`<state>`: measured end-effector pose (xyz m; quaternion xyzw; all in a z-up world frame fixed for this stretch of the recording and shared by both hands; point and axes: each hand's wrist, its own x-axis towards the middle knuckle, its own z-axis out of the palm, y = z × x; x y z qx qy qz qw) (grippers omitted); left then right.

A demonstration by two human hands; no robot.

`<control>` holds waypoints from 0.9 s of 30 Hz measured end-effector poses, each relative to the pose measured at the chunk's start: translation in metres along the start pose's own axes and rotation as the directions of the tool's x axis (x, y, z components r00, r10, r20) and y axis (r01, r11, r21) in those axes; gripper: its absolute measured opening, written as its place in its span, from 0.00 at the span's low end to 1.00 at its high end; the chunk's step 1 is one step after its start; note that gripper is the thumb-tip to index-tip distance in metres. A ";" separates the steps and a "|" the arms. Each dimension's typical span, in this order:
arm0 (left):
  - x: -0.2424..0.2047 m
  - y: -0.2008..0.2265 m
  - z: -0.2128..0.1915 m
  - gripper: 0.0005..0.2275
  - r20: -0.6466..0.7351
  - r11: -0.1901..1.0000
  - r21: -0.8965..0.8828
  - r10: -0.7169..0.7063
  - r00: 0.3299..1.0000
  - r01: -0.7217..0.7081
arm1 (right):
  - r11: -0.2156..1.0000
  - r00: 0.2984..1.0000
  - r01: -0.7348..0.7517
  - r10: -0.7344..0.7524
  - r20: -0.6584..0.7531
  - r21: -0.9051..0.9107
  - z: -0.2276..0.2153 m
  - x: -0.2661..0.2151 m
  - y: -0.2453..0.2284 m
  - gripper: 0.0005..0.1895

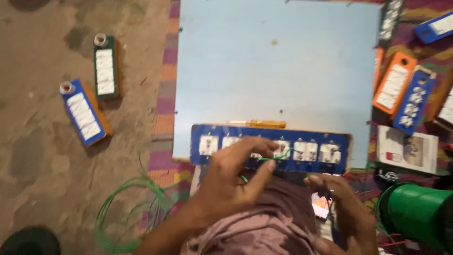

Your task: The person is wiring a multi-switch electrical board. They use wire cutters to strip green wires and a screwdriver to secure the wires into the terminals of the switches mounted on a blue board.

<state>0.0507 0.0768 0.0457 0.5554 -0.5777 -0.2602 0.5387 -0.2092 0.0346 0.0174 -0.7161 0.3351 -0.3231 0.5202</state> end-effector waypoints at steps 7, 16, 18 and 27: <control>0.031 -0.001 0.062 0.05 -0.009 0.954 -0.280 -0.113 0.994 0.106 | 0.829 0.989 0.014 -0.096 -0.117 -0.559 -0.019 0.037 -0.036 0.42; 0.044 -0.002 0.078 0.06 0.092 0.970 -0.238 -0.028 0.995 0.049 | 0.877 0.993 0.083 -0.112 -0.035 -0.473 -0.038 0.046 -0.025 0.39; 0.044 -0.004 0.079 0.07 0.097 0.972 -0.223 -0.054 0.994 0.074 | 0.875 0.993 0.079 -0.112 -0.040 -0.478 -0.039 0.046 -0.020 0.39; 0.047 -0.013 0.085 0.06 0.065 0.949 -0.312 -0.010 0.998 0.030 | 0.818 0.968 0.123 -0.224 -0.115 -0.561 -0.037 0.043 -0.005 0.38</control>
